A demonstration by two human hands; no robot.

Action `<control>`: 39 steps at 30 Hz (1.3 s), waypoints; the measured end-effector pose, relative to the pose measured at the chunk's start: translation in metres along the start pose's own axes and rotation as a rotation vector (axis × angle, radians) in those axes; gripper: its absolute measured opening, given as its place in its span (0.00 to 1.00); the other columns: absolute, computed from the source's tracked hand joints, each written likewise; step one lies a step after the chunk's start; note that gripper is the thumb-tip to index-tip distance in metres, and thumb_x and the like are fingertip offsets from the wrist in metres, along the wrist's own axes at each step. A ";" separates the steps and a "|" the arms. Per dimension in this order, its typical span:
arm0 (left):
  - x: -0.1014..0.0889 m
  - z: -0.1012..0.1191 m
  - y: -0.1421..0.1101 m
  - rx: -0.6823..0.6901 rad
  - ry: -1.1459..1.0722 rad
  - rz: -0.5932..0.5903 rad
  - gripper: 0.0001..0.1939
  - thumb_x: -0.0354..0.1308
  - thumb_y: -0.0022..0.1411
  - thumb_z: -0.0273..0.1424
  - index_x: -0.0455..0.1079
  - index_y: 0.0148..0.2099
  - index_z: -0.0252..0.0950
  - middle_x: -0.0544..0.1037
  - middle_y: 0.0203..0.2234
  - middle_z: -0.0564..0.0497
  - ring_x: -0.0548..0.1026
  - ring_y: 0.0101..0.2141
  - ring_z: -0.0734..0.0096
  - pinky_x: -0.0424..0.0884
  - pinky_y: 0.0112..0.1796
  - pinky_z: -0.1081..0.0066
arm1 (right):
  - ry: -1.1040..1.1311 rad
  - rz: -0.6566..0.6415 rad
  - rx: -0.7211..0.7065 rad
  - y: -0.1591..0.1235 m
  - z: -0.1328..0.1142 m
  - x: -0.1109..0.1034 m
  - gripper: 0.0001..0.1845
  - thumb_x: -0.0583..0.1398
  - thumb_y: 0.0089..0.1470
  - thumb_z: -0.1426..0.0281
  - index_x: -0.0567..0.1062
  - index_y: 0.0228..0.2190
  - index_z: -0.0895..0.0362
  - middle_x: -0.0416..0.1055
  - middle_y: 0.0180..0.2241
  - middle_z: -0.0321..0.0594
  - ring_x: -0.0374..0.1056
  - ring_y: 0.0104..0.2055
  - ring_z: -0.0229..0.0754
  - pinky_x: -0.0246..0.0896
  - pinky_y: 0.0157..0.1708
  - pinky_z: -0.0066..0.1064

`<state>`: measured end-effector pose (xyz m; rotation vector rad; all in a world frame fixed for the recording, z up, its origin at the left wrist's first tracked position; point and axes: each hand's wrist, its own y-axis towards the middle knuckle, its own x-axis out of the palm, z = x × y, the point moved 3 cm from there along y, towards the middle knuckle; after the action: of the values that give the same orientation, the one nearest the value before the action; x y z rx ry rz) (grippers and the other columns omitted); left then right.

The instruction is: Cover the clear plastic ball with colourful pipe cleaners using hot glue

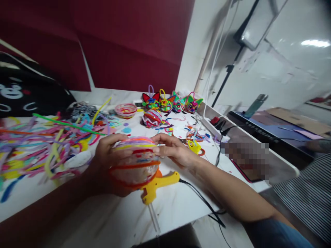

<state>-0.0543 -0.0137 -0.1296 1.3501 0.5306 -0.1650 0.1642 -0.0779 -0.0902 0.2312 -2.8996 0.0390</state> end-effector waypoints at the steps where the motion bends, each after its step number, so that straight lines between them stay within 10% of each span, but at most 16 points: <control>1: -0.001 0.004 0.002 0.047 -0.023 -0.003 0.47 0.75 0.34 0.46 0.65 0.59 0.55 0.69 0.57 0.48 0.76 0.57 0.45 0.81 0.50 0.48 | 0.001 -0.001 -0.001 0.000 0.000 0.000 0.25 0.80 0.35 0.63 0.78 0.34 0.55 0.76 0.32 0.32 0.72 0.36 0.40 0.66 0.39 0.31; 9: -0.010 0.012 0.017 0.293 -0.100 -0.026 0.44 0.69 0.52 0.48 0.61 0.67 0.41 0.65 0.58 0.39 0.71 0.56 0.45 0.82 0.46 0.49 | -0.064 -0.006 -0.061 -0.006 -0.005 0.002 0.24 0.79 0.38 0.60 0.80 0.35 0.55 0.77 0.33 0.34 0.72 0.37 0.41 0.64 0.41 0.32; 39: -0.012 0.020 0.014 0.191 -0.165 -0.021 0.53 0.76 0.43 0.47 0.59 0.68 0.45 0.69 0.55 0.38 0.74 0.55 0.42 0.84 0.42 0.50 | -0.034 0.012 0.006 -0.008 0.005 0.002 0.25 0.78 0.43 0.55 0.79 0.38 0.54 0.79 0.35 0.37 0.73 0.36 0.44 0.66 0.39 0.35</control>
<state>-0.0534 -0.0319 -0.1097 1.5014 0.3970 -0.3481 0.1625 -0.0866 -0.0950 0.2180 -2.9355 0.0459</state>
